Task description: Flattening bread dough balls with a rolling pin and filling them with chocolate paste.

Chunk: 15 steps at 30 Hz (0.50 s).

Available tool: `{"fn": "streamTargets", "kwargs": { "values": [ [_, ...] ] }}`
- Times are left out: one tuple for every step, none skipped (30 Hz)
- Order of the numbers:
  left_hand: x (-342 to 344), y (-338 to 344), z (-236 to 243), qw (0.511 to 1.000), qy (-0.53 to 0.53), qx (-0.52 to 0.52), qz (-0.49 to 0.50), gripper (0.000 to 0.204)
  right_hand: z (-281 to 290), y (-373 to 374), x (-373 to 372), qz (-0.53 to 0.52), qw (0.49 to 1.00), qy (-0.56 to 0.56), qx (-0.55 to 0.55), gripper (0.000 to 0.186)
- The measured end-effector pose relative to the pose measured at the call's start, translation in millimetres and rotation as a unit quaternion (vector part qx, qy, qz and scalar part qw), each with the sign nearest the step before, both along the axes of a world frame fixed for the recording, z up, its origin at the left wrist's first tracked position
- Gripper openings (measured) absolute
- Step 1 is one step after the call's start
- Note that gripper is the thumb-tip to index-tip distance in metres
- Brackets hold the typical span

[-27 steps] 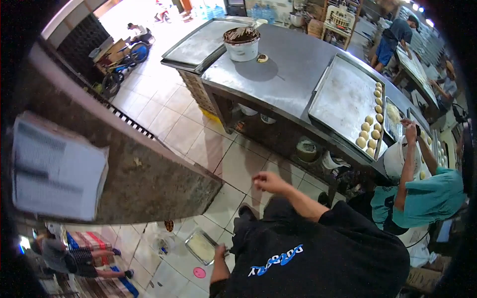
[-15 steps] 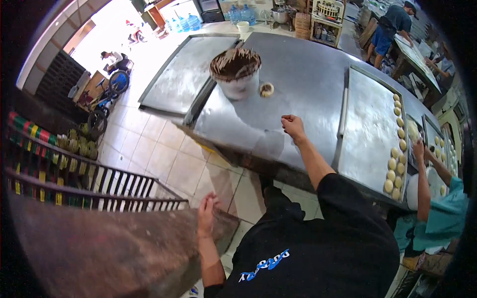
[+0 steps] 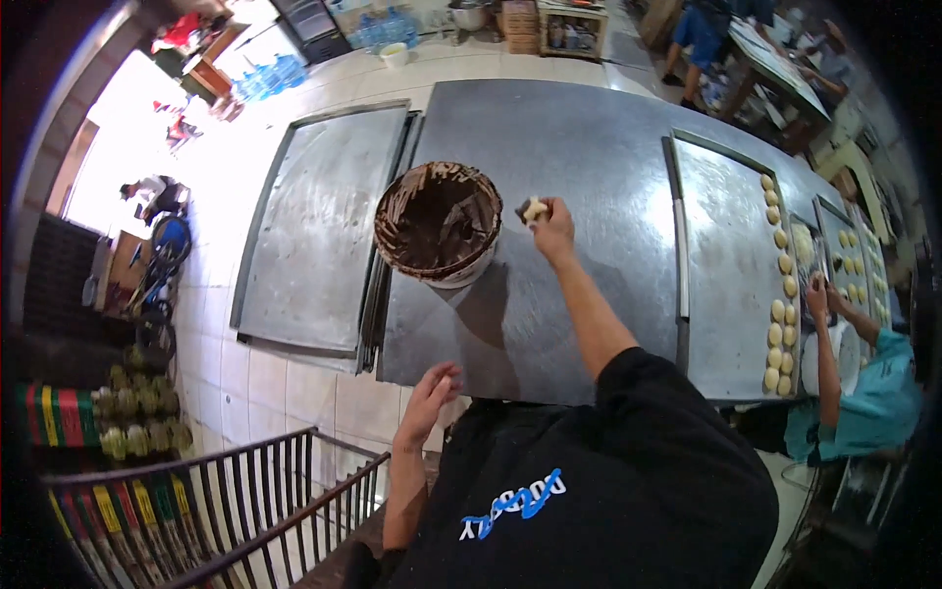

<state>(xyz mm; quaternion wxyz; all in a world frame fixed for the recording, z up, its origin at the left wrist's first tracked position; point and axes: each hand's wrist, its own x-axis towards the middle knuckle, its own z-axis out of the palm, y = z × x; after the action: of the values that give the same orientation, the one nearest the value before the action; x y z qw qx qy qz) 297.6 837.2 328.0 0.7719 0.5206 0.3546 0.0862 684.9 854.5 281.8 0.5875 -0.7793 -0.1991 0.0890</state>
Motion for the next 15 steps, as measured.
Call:
{"fn": "streamTargets", "kwargs": {
  "values": [
    [24.3,12.9,12.5,0.998,-0.017,0.008,-0.055,0.044,18.3,-13.9,14.1,0.071,0.997,-0.001,0.032,0.022],
    [44.5,22.4,25.9,0.995,-0.039,0.010,-0.092,0.045,49.1,-25.8,20.4,0.144,0.987,-0.003,0.066,0.023],
    [64.1,33.9,37.9,0.990,-0.063,0.015,-0.126,0.045,91.7,-34.9,12.9,0.187,0.976,0.061,0.093,0.023],
    [85.1,42.6,41.5,0.986,-0.097,-0.003,-0.135,0.046,133.5,-48.0,1.6,0.223,0.960,0.123,0.118,0.023],
    [106.7,44.7,47.0,0.980,-0.131,-0.025,-0.149,0.047,164.3,-62.5,-6.0,0.232,0.952,0.149,0.129,0.022],
    [131.9,42.8,57.7,0.972,-0.177,-0.080,-0.129,0.047,189.4,-79.2,-15.6,0.241,0.944,0.177,0.138,0.021],
    [153.1,39.2,69.0,0.961,-0.217,-0.138,-0.106,0.048,208.7,-92.4,-26.1,0.250,0.926,0.229,0.168,0.021],
    [169.3,30.7,84.7,0.956,-0.219,-0.151,-0.127,0.048,215.2,-108.5,-35.5,0.227,0.934,0.223,0.164,0.021],
    [181.6,27.2,98.0,0.925,-0.256,-0.260,-0.101,0.045,214.3,-117.2,-45.4,0.222,0.916,0.275,0.190,0.021],
    [191.3,22.4,104.8,0.881,-0.286,-0.369,-0.078,0.043,215.1,-128.7,-54.8,0.212,0.897,0.321,0.217,0.021],
    [195.5,18.2,102.7,0.871,-0.270,-0.406,-0.057,0.044,204.1,-139.6,-62.6,0.220,0.892,0.321,0.228,0.022],
    [192.3,16.2,102.0,0.869,-0.262,-0.414,-0.066,0.044,198.6,-145.4,-75.2,0.199,0.895,0.337,0.213,0.024],
    [187.1,10.0,102.7,0.894,-0.234,-0.376,-0.058,0.043,192.9,-155.9,-86.8,0.176,0.889,0.355,0.228,0.025],
    [181.8,4.9,100.5,0.918,-0.206,-0.335,-0.048,0.041,185.7,-165.2,-98.0,0.155,0.881,0.375,0.243,0.027],
    [175.3,0.8,96.0,0.927,-0.195,-0.315,-0.063,0.040,176.9,-172.9,-111.6,0.143,0.880,0.380,0.245,0.027]
  ]
}}
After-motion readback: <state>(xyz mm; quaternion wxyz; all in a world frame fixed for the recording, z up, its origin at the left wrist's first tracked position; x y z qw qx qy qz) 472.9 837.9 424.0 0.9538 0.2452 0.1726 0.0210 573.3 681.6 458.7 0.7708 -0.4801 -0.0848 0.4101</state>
